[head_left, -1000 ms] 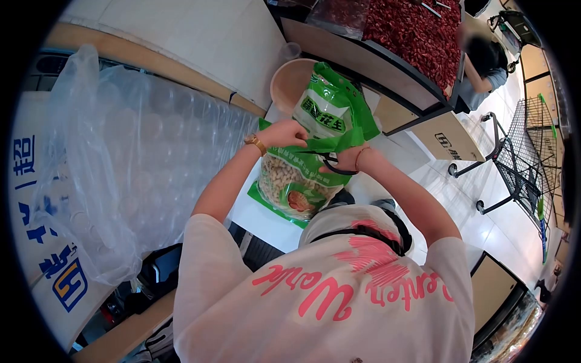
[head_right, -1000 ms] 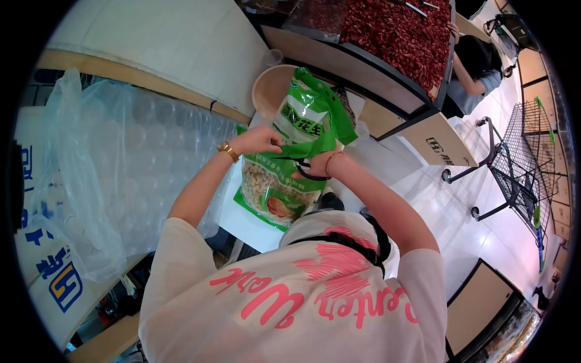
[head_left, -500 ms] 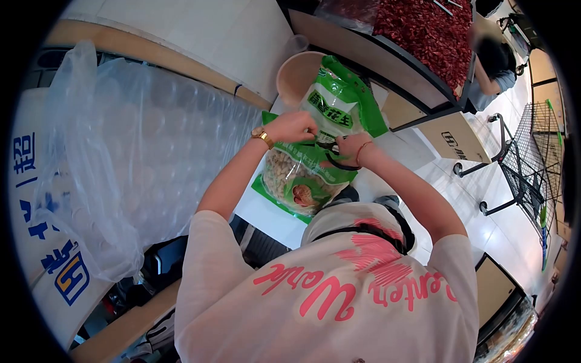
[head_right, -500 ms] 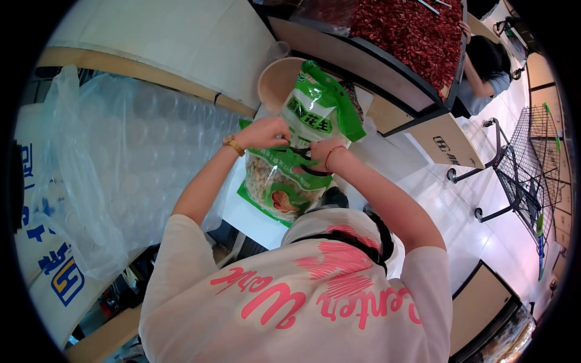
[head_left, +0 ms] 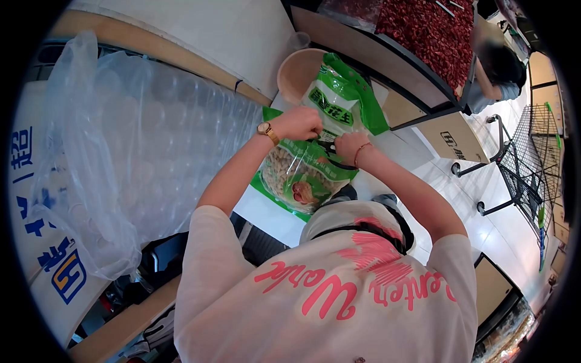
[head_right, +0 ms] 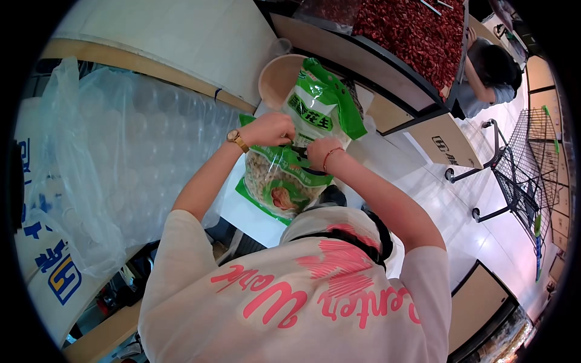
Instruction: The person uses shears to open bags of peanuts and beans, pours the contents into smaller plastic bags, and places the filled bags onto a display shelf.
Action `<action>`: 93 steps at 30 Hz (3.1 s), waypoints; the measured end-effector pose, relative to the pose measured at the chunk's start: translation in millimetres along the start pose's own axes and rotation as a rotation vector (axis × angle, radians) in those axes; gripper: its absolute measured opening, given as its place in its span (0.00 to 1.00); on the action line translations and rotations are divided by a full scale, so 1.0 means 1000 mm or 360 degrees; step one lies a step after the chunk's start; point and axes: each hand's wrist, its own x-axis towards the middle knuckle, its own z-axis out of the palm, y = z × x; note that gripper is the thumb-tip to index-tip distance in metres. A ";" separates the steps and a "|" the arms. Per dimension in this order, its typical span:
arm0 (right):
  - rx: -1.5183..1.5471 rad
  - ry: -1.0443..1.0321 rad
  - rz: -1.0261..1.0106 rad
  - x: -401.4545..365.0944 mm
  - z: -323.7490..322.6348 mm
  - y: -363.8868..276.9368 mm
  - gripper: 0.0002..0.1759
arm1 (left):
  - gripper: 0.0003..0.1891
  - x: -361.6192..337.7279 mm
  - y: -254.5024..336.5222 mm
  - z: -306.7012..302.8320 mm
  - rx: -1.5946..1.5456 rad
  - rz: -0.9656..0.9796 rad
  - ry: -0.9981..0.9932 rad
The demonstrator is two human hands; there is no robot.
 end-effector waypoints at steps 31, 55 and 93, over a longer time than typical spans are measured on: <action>0.0479 -0.0047 0.0242 0.048 0.022 -0.010 0.17 | 0.05 -0.021 -0.013 0.012 -0.0497 -0.0191 0.0495; 0.1493 0.1395 -0.0191 -0.230 0.058 0.251 0.18 | 0.30 0.215 0.250 0.086 -0.1610 -0.0415 0.0205; 0.1631 0.1668 0.0236 -0.313 0.052 0.330 0.05 | 0.10 0.229 0.230 0.064 -0.2784 -0.1111 0.2183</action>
